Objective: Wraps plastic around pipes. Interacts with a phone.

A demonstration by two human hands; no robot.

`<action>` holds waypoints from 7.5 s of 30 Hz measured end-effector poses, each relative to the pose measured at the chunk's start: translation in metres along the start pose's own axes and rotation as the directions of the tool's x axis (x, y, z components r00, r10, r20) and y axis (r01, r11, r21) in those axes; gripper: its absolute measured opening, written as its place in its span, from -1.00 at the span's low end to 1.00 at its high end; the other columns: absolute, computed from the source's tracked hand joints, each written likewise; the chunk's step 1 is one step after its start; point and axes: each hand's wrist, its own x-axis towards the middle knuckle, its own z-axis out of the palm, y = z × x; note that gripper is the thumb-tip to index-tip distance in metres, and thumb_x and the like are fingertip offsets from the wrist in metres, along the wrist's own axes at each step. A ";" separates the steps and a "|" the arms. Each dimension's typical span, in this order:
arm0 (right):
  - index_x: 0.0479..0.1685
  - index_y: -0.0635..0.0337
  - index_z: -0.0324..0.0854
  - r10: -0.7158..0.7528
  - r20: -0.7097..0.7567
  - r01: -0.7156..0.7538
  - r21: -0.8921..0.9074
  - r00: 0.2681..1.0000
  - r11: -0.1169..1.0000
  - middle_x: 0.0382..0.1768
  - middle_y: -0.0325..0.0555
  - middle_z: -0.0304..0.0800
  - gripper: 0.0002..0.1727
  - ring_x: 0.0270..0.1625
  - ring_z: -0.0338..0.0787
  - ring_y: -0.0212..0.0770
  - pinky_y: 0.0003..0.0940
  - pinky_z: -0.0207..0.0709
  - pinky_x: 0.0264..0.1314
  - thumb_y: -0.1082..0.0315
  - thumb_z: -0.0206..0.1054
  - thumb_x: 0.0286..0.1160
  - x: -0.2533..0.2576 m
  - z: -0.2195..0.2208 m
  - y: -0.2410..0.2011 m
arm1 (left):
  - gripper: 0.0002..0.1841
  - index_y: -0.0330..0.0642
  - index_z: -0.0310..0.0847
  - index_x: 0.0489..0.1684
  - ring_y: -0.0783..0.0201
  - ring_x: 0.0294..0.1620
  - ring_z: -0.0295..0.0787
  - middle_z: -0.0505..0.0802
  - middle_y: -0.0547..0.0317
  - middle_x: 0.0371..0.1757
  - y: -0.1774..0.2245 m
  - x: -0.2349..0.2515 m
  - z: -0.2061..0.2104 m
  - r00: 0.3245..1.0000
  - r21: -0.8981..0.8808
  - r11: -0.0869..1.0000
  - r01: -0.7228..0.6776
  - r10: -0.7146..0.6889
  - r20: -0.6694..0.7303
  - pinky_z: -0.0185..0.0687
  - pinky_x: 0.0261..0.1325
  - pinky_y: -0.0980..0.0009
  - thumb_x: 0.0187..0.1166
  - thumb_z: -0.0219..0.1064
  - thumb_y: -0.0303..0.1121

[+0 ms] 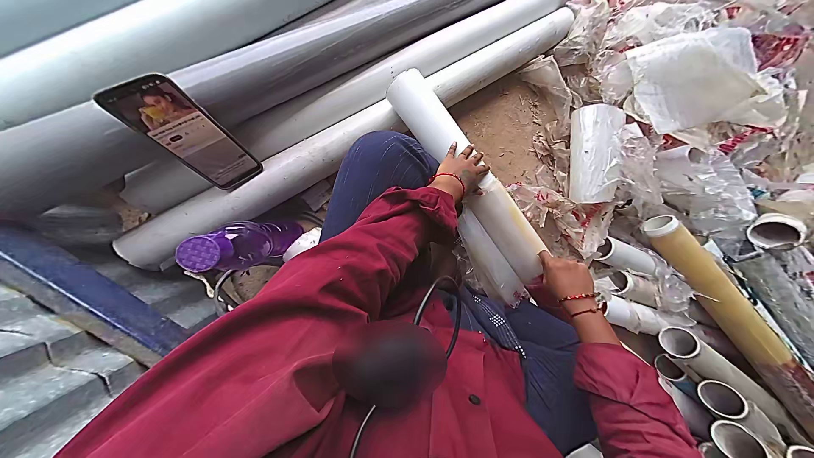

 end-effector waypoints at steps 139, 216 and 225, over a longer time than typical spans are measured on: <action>0.25 0.40 0.69 0.443 -0.277 -0.190 0.625 0.853 0.757 -0.07 0.59 0.81 -0.60 0.07 0.78 0.64 0.56 0.45 0.05 0.30 0.02 0.87 -0.012 0.008 0.033 | -0.74 -0.51 0.74 -0.05 -0.33 0.34 0.64 0.73 -0.41 0.25 0.037 -0.009 0.055 0.910 -0.428 0.901 -0.068 -0.119 -0.396 0.52 0.42 -0.11 0.53 0.49 -0.41; 0.53 0.13 0.59 0.605 0.131 -0.485 0.738 0.786 0.470 0.11 0.28 0.87 -0.55 0.24 0.84 0.29 0.23 0.59 0.30 0.25 -0.04 0.87 -0.040 0.046 0.050 | -0.71 -0.58 0.59 0.28 -0.50 0.47 0.52 0.65 -0.54 0.37 0.061 -0.005 0.035 0.983 0.002 1.000 0.015 -0.015 -0.181 0.41 0.48 -0.26 0.67 0.15 -0.66; 0.63 0.12 0.47 0.387 0.109 -0.298 0.830 0.915 0.471 0.21 0.27 0.82 -0.53 0.32 0.80 0.25 0.23 0.55 0.35 0.29 -0.06 0.87 -0.035 0.042 0.031 | -0.65 -0.65 0.49 0.32 -0.53 0.48 0.54 0.59 -0.68 0.38 0.050 -0.010 0.057 0.930 -0.021 0.997 0.073 -0.076 -0.360 0.47 0.48 -0.25 0.81 0.11 -0.46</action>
